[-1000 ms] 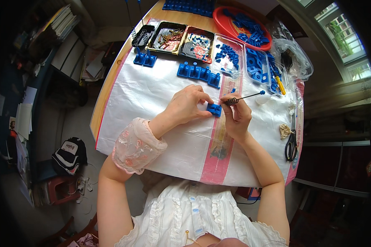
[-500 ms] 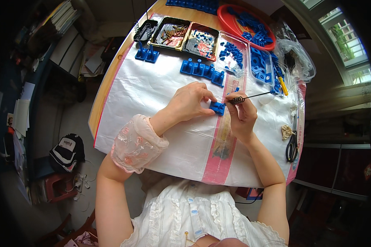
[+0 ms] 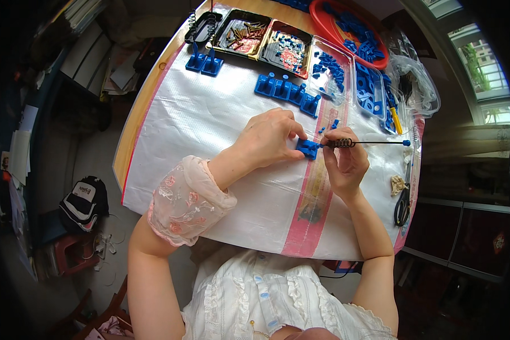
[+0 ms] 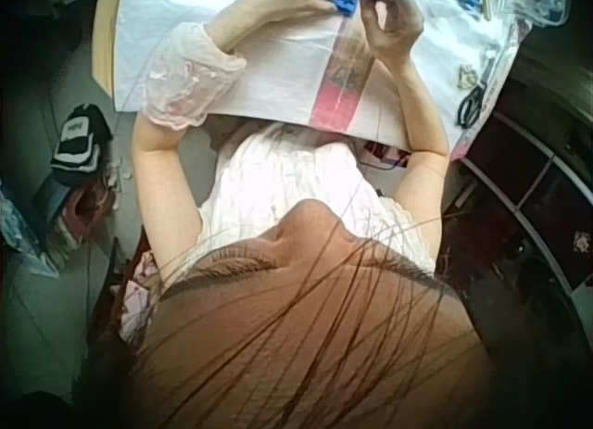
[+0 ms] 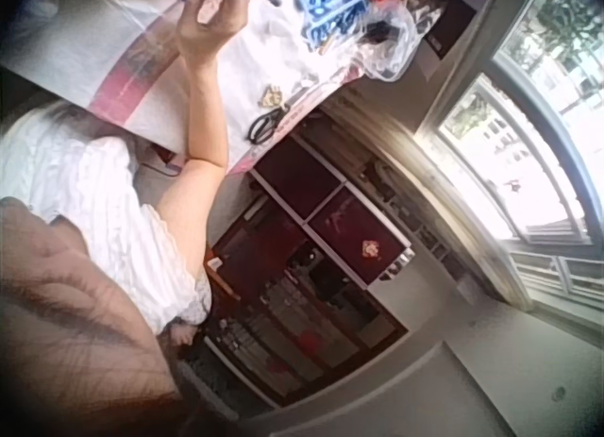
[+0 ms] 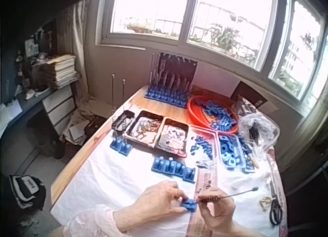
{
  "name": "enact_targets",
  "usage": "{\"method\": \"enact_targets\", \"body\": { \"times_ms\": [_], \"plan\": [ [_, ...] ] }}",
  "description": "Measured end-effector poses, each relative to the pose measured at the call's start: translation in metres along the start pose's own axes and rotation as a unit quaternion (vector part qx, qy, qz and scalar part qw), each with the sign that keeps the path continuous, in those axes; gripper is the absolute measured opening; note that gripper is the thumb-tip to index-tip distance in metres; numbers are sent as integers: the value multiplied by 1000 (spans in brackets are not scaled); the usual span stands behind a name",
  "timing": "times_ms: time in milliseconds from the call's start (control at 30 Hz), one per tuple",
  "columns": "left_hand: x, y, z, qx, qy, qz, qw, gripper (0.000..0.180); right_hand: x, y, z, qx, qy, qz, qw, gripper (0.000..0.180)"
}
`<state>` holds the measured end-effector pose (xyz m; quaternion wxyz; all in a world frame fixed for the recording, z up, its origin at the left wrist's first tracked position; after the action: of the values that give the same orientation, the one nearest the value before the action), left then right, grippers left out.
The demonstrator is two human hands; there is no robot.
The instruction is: Assembling small blue plastic components and metal springs on a workbench.
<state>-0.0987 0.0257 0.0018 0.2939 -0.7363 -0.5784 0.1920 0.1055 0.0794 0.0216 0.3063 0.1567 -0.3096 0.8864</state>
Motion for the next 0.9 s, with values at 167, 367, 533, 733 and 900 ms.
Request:
{"method": "enact_targets", "body": {
  "times_ms": [167, 367, 533, 733, 900],
  "plan": [
    [1, 0, 1, -8, -5, 3, 1000, 31, -1, -1, -1, 15, 8, 3, 1000, 38],
    [1, 2, 4, -8, 0, -4, 1000, 31, 2, 1, 0, 11, 11, -2, 1000, 39],
    [1, 2, 4, 0, 11, -15, 1000, 31, 1, 0, 2, 1, 25, -11, 1000, 40],
    [2, 4, 5, -9, 13, -17, 1000, 30, 1, 0, 2, 6, 23, -13, 1000, 39],
    [1, 2, 5, -3, 11, -20, 1000, 29, 1, 1, 4, 0, 31, -17, 999, 38]
  ]
}}
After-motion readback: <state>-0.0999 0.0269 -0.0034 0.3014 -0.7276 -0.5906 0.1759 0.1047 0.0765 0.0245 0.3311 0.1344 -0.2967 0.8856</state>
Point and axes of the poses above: each hand's wrist, its own x-axis towards the middle knuckle, its own y-axis out of the palm, z = x × y, the point moved 2 cm from there along x, towards the middle knuckle, and after that the axes turned 14 degrees about z, right-handed, at the moved point
